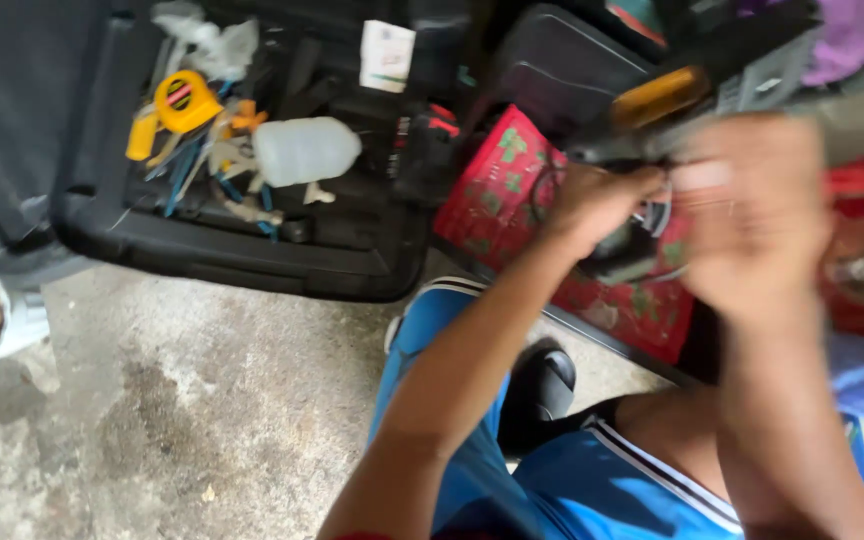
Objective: Assemble a cordless pressure washer or similar power tool by attaching the battery, nozzle, and hose connectors.
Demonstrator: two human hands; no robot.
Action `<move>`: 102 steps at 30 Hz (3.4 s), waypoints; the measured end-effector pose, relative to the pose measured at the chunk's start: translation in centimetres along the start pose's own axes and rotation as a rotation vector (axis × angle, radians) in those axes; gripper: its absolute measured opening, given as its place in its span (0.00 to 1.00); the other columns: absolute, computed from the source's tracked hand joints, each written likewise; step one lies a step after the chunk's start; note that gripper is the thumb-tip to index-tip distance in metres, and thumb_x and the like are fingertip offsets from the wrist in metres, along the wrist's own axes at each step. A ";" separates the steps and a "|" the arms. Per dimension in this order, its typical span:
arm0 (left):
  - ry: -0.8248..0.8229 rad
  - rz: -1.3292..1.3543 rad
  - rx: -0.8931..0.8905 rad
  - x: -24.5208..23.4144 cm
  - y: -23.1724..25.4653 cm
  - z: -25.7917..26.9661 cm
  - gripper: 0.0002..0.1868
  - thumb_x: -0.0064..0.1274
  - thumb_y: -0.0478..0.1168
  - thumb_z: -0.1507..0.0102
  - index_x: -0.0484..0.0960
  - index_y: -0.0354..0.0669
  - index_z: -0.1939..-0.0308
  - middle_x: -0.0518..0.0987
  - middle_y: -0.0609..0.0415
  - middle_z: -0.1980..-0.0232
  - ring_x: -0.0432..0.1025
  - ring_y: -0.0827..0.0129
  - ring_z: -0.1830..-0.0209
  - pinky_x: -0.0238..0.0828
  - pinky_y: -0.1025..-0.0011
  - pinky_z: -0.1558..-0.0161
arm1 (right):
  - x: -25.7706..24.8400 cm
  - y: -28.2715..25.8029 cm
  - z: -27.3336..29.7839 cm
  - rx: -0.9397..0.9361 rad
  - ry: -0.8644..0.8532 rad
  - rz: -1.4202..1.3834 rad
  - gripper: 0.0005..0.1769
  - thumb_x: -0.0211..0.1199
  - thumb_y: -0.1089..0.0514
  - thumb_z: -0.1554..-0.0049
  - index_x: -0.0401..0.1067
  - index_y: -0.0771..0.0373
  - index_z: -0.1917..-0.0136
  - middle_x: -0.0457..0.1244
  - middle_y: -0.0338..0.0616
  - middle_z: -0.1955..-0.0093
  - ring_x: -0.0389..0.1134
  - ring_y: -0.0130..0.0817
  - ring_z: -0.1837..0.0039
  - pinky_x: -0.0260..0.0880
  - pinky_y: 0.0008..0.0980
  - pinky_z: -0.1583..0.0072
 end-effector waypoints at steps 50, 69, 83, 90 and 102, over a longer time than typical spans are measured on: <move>-0.366 -0.752 -0.487 -0.4 6.3 3.7 0.22 0.62 0.27 0.45 0.79 0.34 0.46 0.83 0.49 0.54 0.79 0.65 0.65 0.81 0.65 0.66 | -13.8 12.0 23.4 0.548 0.022 0.315 0.04 0.66 0.57 0.32 0.76 0.55 0.44 0.67 0.35 0.51 0.66 0.34 0.45 0.50 0.42 0.31; -0.348 -0.700 -0.592 0.6 6.9 3.1 0.21 0.61 0.31 0.47 0.81 0.32 0.49 0.84 0.44 0.56 0.75 0.65 0.72 0.74 0.65 0.72 | -13.4 12.3 22.0 0.527 -0.027 0.264 0.12 0.73 0.55 0.42 0.77 0.60 0.48 0.70 0.41 0.52 0.70 0.43 0.48 0.62 0.40 0.39; -0.371 -0.685 -0.563 1.7 7.4 3.4 0.18 0.61 0.33 0.47 0.82 0.30 0.54 0.84 0.44 0.58 0.75 0.64 0.70 0.72 0.64 0.74 | -12.7 13.3 23.3 0.437 0.007 0.352 0.09 0.70 0.55 0.36 0.77 0.59 0.44 0.71 0.38 0.47 0.71 0.39 0.43 0.63 0.39 0.34; -0.347 -0.656 -0.617 1.2 7.3 3.0 0.18 0.60 0.33 0.47 0.82 0.32 0.53 0.84 0.46 0.58 0.75 0.64 0.72 0.72 0.65 0.75 | -13.0 13.4 22.5 0.393 0.030 0.372 0.15 0.71 0.51 0.40 0.77 0.61 0.44 0.71 0.41 0.46 0.71 0.39 0.44 0.62 0.44 0.33; -0.345 -0.640 -0.629 0.4 6.9 3.3 0.19 0.60 0.32 0.47 0.81 0.32 0.52 0.84 0.45 0.56 0.75 0.62 0.68 0.74 0.64 0.74 | -12.1 13.3 22.8 0.400 0.046 0.367 0.10 0.71 0.57 0.38 0.79 0.58 0.44 0.70 0.38 0.48 0.69 0.41 0.43 0.61 0.39 0.35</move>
Point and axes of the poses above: each hand's wrist, its own z-axis away from the middle knuckle, its own x-axis out of the palm, y = z × x, the point moved 2 cm from there along -z, towards the middle knuckle
